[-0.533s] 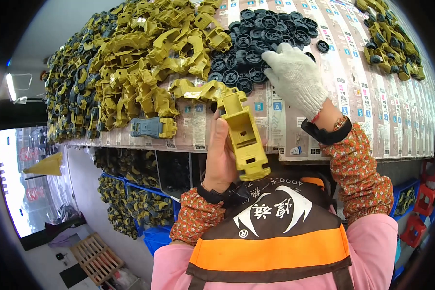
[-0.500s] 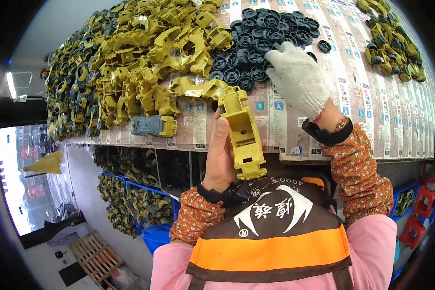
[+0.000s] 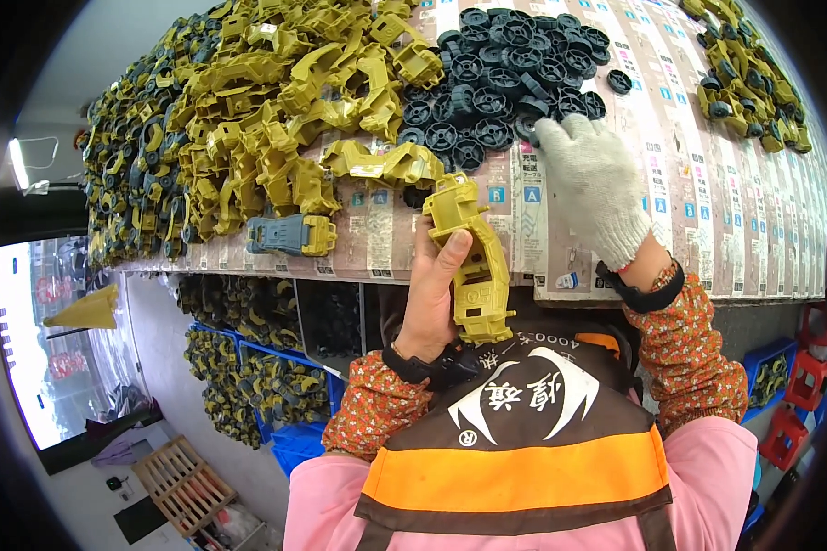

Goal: Assembling plastic toy vehicle components at a factory workstation.

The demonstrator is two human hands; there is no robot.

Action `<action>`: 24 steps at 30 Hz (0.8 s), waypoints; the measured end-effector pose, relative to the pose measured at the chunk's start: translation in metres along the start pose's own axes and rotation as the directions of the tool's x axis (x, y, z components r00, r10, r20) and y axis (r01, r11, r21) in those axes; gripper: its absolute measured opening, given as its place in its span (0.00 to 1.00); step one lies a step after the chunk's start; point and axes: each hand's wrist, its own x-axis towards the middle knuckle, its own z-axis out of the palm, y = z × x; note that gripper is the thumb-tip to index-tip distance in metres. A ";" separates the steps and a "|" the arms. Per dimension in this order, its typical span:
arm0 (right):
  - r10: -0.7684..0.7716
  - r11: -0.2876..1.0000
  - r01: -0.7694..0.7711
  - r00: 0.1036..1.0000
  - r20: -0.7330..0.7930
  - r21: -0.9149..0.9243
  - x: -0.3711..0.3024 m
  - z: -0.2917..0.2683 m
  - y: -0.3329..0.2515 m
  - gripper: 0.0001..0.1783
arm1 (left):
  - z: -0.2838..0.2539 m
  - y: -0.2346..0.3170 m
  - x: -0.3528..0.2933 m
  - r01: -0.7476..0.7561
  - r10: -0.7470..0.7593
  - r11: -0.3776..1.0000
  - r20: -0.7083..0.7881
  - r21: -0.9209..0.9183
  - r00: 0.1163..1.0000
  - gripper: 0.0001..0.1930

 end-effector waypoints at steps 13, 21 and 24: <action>0.345 0.159 -0.581 0.790 0.507 0.798 -0.047 -0.022 -0.050 0.12 | 0.006 -0.010 -0.001 0.048 -0.050 0.998 0.026 0.046 0.998 0.37; 0.301 0.366 -0.475 0.874 0.382 0.800 -0.059 -0.027 -0.050 0.18 | 0.006 -0.015 0.000 -0.108 0.088 0.951 0.080 0.289 0.993 0.41; 0.313 0.430 -0.400 0.907 0.282 0.809 -0.063 -0.029 -0.052 0.17 | 0.009 -0.016 -0.002 -0.208 0.160 0.864 0.143 0.458 0.977 0.42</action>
